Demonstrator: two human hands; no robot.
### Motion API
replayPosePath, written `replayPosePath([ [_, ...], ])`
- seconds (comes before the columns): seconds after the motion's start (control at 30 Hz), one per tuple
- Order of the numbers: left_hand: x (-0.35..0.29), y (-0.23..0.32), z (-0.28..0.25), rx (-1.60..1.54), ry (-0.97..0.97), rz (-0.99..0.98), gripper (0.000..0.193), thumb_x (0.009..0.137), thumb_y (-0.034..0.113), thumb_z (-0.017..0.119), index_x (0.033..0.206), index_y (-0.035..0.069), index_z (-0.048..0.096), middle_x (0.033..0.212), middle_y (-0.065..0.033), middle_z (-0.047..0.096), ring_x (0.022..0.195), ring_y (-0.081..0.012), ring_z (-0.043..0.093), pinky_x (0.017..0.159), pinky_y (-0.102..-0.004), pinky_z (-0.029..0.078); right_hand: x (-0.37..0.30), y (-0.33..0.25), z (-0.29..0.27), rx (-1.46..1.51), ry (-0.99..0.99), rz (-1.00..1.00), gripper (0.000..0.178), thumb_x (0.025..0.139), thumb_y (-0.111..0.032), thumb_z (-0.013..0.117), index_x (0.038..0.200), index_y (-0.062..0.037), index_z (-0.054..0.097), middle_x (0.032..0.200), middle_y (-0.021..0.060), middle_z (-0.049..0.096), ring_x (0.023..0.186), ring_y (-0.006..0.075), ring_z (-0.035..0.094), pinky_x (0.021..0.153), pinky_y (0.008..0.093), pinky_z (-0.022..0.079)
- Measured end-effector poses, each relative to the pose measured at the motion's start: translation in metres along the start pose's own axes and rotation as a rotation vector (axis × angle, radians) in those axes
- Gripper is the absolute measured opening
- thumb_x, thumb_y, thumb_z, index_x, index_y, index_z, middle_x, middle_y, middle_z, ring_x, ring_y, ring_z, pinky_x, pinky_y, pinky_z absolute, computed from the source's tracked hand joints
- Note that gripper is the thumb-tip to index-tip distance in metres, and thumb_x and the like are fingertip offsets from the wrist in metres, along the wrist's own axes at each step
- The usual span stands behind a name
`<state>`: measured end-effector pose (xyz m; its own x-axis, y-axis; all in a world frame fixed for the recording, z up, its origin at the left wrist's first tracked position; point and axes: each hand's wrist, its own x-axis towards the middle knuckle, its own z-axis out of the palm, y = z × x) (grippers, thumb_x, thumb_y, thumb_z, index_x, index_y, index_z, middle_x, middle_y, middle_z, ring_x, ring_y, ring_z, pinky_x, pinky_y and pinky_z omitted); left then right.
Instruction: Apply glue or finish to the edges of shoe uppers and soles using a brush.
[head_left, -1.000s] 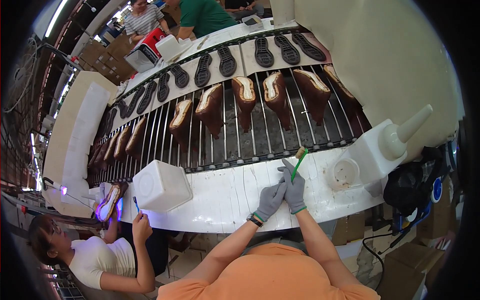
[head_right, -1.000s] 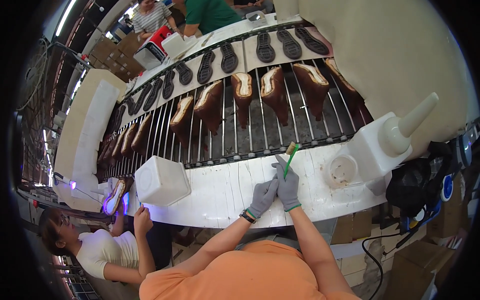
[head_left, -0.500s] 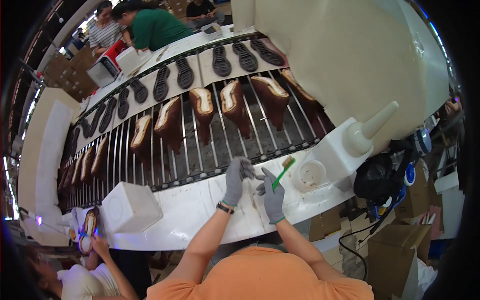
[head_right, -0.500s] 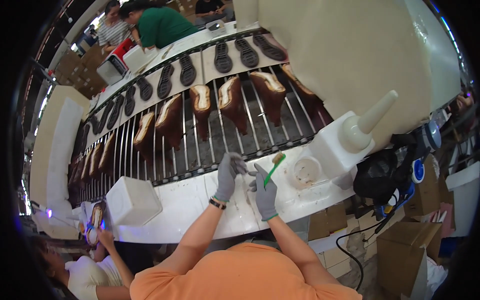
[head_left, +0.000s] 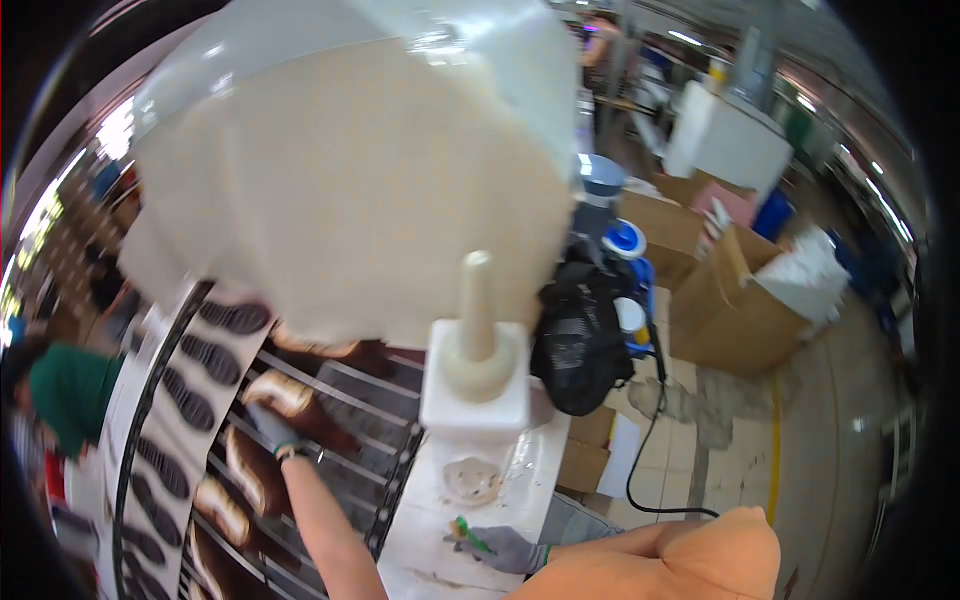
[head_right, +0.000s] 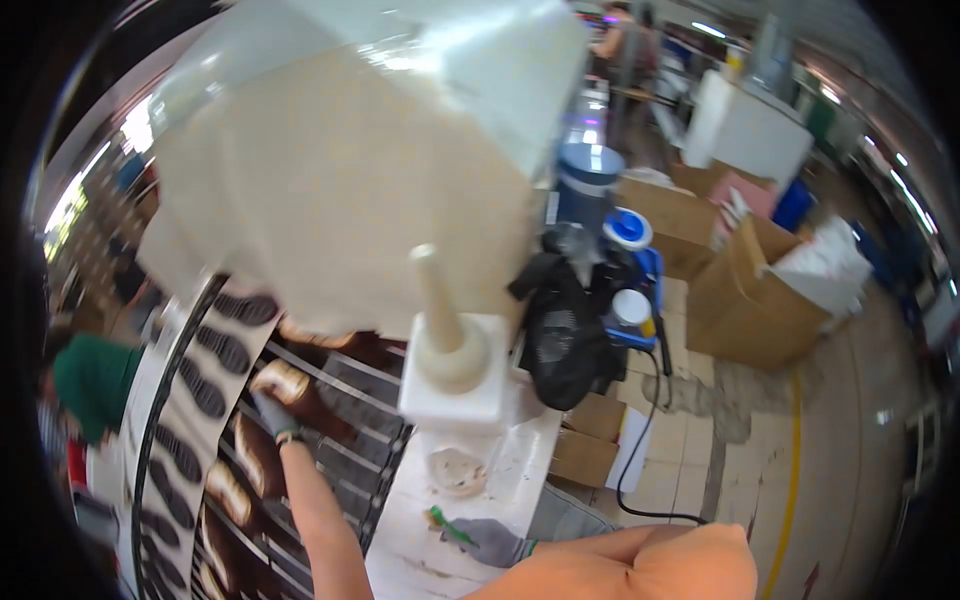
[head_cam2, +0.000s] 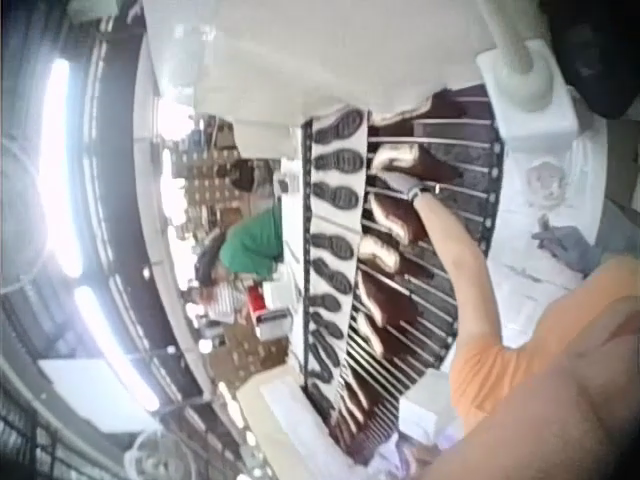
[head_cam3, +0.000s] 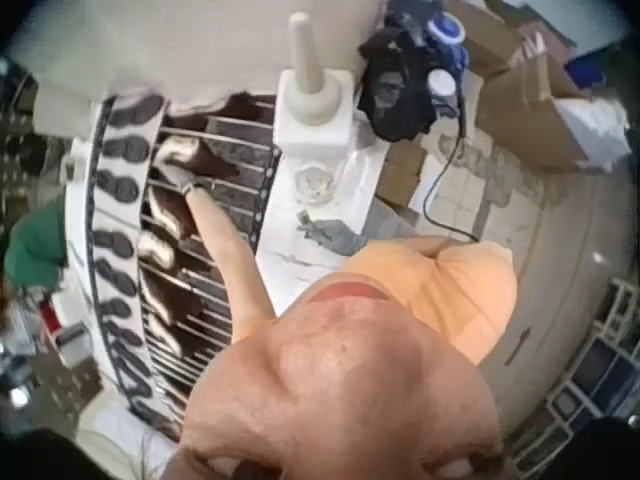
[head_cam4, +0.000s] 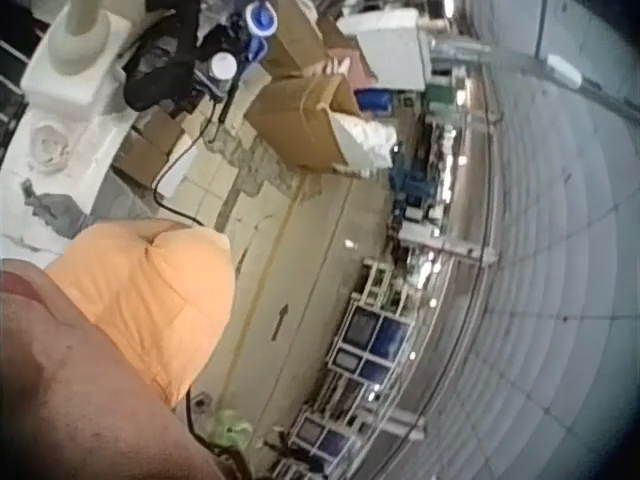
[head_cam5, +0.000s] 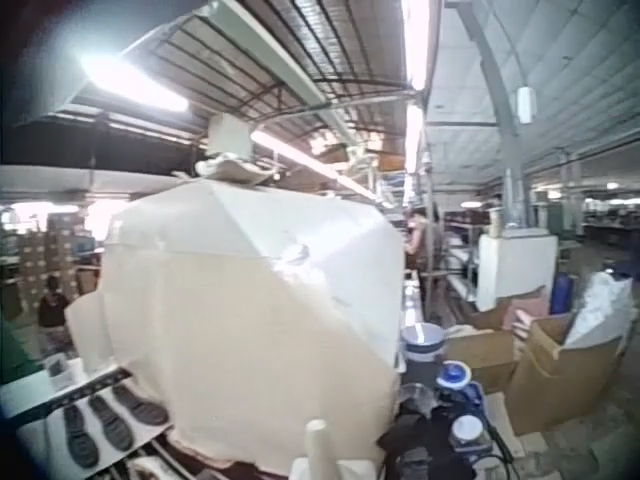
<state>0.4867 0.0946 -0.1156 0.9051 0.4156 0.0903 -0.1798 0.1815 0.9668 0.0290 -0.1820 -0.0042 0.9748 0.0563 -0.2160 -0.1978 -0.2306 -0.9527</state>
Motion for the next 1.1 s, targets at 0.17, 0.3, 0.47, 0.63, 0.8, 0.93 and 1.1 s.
replayPosePath([
  [0.17, -0.024, 0.056, 0.042, -0.356, -0.267, -0.438, 0.065, 0.098, 0.058, 0.040, 0.142, 0.010, 0.042, 0.143, -0.0093, 0.046, 0.130, -0.0268, 0.046, 0.112, -0.0372, 0.033, 0.003, -0.009, -0.001, -0.105, -0.001, -0.129, 0.022, 0.097, -0.019, 0.051, 0.114, -0.0093, 0.061, 0.095, 0.0134, 0.066, 0.083, 0.0315, 0.065, 0.075, 0.0373, 0.051],
  [0.3, -0.068, 0.078, 0.056, -0.299, -0.299, -0.272, 0.069, 0.098, 0.058, 0.040, 0.147, 0.009, 0.035, 0.148, -0.0072, 0.040, 0.136, -0.0251, 0.037, 0.115, -0.0359, 0.026, 0.002, -0.011, -0.004, -0.052, -0.006, -0.160, 0.022, 0.096, -0.015, 0.053, 0.115, -0.0087, 0.060, 0.097, 0.0145, 0.067, 0.086, 0.0321, 0.065, 0.077, 0.0373, 0.051],
  [0.47, -0.113, 0.082, 0.023, -0.100, -0.099, -0.113, 0.067, 0.098, 0.056, 0.044, 0.144, 0.007, 0.039, 0.140, -0.0067, 0.047, 0.127, -0.0190, 0.044, 0.110, -0.0310, 0.031, 0.001, -0.013, -0.007, -0.014, 0.013, -0.181, 0.028, 0.093, -0.006, 0.051, 0.120, -0.0074, 0.059, 0.096, 0.0136, 0.067, 0.081, 0.0302, 0.067, 0.072, 0.0376, 0.052],
  [0.63, -0.270, 0.270, 0.014, -0.388, 0.166, 0.037, 0.066, 0.096, 0.050, 0.052, 0.138, 0.000, 0.043, 0.133, -0.0119, 0.050, 0.119, -0.0261, 0.052, 0.105, -0.0399, 0.041, 0.004, -0.008, -0.010, -0.039, 0.014, -0.328, 0.034, 0.094, -0.008, 0.053, 0.127, -0.0096, 0.058, 0.094, 0.0139, 0.067, 0.076, 0.0234, 0.066, 0.071, 0.0347, 0.052],
  [0.8, -0.412, 0.245, -0.103, 0.680, 0.473, 0.342, 0.046, 0.086, 0.012, 0.073, 0.125, -0.005, 0.054, 0.125, -0.0082, 0.058, 0.098, -0.0195, 0.059, 0.085, -0.0363, 0.051, -0.008, -0.067, -0.070, 0.186, 0.186, -0.251, 0.029, 0.090, -0.019, 0.067, 0.115, -0.0049, 0.068, 0.095, 0.0133, 0.071, 0.084, 0.0186, 0.067, 0.079, 0.0307, 0.051],
  [0.93, -0.527, 0.195, -0.140, 1.117, 0.190, 0.306, 0.050, 0.095, 0.021, 0.064, 0.134, -0.006, 0.049, 0.133, -0.0118, 0.057, 0.115, -0.0235, 0.053, 0.104, -0.0352, 0.040, -0.022, -0.081, -0.119, -0.112, 0.320, -0.235, 0.025, 0.098, -0.015, 0.050, 0.112, -0.0032, 0.067, 0.082, 0.0009, 0.062, 0.068, 0.0062, 0.048, 0.061, 0.0254, 0.041],
  [1.1, -0.608, 0.138, -0.175, 1.008, 0.308, 0.094, 0.042, 0.098, 0.023, 0.059, 0.129, -0.004, 0.053, 0.120, -0.0117, 0.062, 0.105, -0.0225, 0.056, 0.094, -0.0393, 0.044, -0.021, -0.082, -0.134, -0.443, 0.264, -0.337, 0.028, 0.094, -0.012, 0.055, 0.120, -0.0055, 0.065, 0.087, 0.0085, 0.066, 0.076, 0.0161, 0.061, 0.070, 0.0310, 0.047],
])
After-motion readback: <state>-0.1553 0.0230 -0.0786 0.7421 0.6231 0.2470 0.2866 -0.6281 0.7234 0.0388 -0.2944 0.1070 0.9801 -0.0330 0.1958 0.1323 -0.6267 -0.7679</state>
